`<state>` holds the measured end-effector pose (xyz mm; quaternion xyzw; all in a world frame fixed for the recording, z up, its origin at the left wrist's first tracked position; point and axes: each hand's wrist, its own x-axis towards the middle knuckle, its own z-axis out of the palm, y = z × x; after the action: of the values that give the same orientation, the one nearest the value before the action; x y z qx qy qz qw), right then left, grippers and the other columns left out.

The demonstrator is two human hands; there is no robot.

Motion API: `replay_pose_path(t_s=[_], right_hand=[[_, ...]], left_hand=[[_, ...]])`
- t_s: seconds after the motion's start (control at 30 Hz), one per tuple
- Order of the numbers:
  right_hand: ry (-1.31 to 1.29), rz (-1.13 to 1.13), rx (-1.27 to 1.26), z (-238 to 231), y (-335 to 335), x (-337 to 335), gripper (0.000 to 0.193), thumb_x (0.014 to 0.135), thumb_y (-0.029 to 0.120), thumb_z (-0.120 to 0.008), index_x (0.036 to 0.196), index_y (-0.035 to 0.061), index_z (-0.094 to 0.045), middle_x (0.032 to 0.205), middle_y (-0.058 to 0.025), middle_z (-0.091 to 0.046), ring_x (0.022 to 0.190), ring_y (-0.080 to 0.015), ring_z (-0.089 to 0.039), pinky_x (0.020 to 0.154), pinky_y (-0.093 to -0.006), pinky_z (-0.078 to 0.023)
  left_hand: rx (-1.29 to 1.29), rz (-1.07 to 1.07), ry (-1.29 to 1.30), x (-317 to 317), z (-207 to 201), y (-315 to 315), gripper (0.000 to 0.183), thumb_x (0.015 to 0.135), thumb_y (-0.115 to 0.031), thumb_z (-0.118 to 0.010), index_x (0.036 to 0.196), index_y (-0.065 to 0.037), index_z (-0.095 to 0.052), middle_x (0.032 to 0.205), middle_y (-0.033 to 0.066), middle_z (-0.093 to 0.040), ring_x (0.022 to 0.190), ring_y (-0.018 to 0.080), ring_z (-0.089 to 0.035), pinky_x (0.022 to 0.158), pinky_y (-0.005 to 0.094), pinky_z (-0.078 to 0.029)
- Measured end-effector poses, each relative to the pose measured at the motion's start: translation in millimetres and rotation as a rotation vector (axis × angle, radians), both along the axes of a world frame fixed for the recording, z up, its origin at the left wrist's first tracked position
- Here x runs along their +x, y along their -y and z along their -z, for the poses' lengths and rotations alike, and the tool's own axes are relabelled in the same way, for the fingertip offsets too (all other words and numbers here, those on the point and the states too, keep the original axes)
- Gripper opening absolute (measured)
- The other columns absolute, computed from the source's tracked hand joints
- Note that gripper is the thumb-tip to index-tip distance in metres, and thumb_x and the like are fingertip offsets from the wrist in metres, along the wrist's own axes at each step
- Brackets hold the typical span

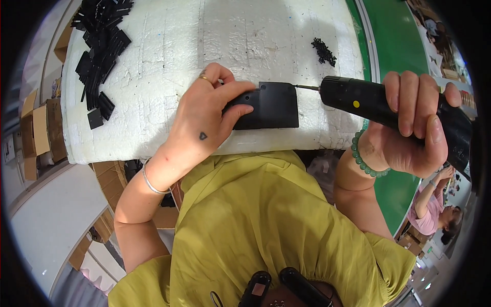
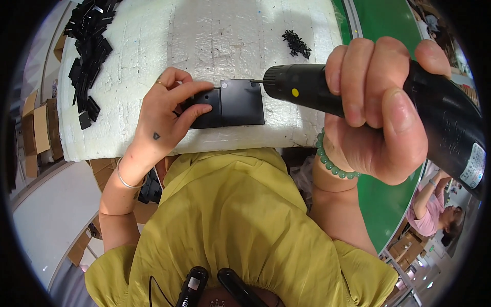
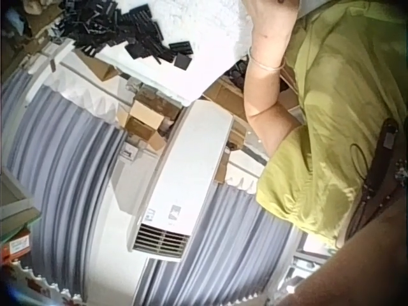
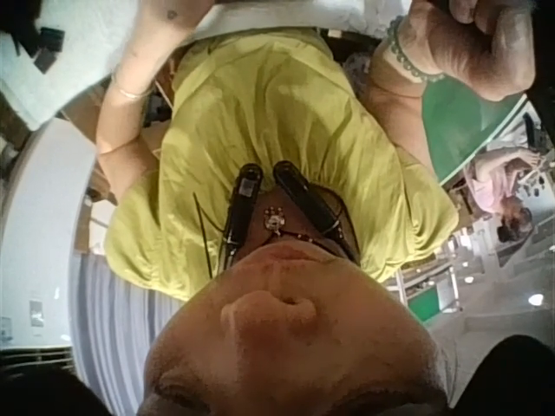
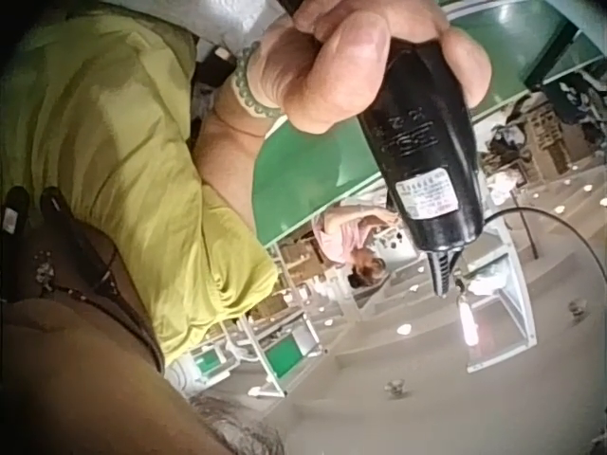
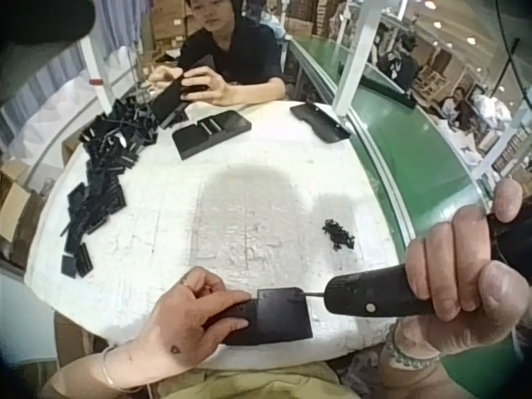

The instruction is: Assembling small black plastic components using an electric screwdriver.

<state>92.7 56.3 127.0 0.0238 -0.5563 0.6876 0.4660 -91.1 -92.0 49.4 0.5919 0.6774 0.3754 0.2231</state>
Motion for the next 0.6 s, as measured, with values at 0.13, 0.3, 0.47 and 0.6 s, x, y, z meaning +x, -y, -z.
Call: replay_pose_path(t_s=[0.13, 0.3, 0.47, 0.6], right_hand=[[-0.001, -0.086, 0.073, 4.3, 6.2, -7.0, 0.035, 0.074, 0.010, -0.051, 0.109, 0.0087, -0.050, 0.060, 0.0073, -0.040, 0.052, -0.0051, -0.037, 0.060, -0.0223, -0.032], [0.110, -0.068, 0.112, 6.4, 32.7, -29.8, 0.039, 0.080, 0.009, -0.053, 0.118, 0.0121, -0.044, 0.065, 0.0042, -0.042, 0.055, -0.0073, -0.040, 0.056, -0.0242, -0.034], [0.259, -0.058, 0.174, 6.4, 37.7, -38.0, 0.037, 0.081, 0.009, -0.057, 0.114, 0.0137, -0.040, 0.067, 0.0015, -0.044, 0.056, -0.0103, -0.043, 0.058, -0.0261, -0.037], [0.267, -0.099, 0.201, 9.3, 38.8, -43.9, 0.037, 0.080, 0.009, -0.056, 0.113, 0.0131, -0.040, 0.067, 0.0014, -0.044, 0.056, -0.0102, -0.043, 0.057, -0.0260, -0.037]], left_hand=[[0.243, -0.104, -0.204, -7.0, 1.0, -2.9, 0.040, 0.075, -0.016, -0.070, 0.111, -0.005, -0.059, 0.088, 0.0114, -0.054, 0.078, 0.0292, -0.050, 0.070, 0.0363, -0.043], [-0.064, 0.017, -0.106, -11.8, 9.7, 0.9, 0.034, 0.077, -0.024, -0.068, 0.104, -0.005, -0.060, 0.083, 0.0129, -0.059, 0.078, 0.0307, -0.054, 0.069, 0.0359, -0.043], [-0.174, 0.166, 0.083, -17.1, 11.1, -9.2, 0.027, 0.075, -0.013, -0.068, 0.098, -0.002, -0.059, 0.087, 0.0151, -0.063, 0.081, 0.0311, -0.059, 0.074, 0.0352, -0.046], [-0.132, 0.152, 0.125, -20.0, 11.3, -6.1, 0.026, 0.074, -0.017, -0.068, 0.095, -0.003, -0.061, 0.080, 0.0147, -0.061, 0.078, 0.0317, -0.057, 0.071, 0.0373, -0.045]])
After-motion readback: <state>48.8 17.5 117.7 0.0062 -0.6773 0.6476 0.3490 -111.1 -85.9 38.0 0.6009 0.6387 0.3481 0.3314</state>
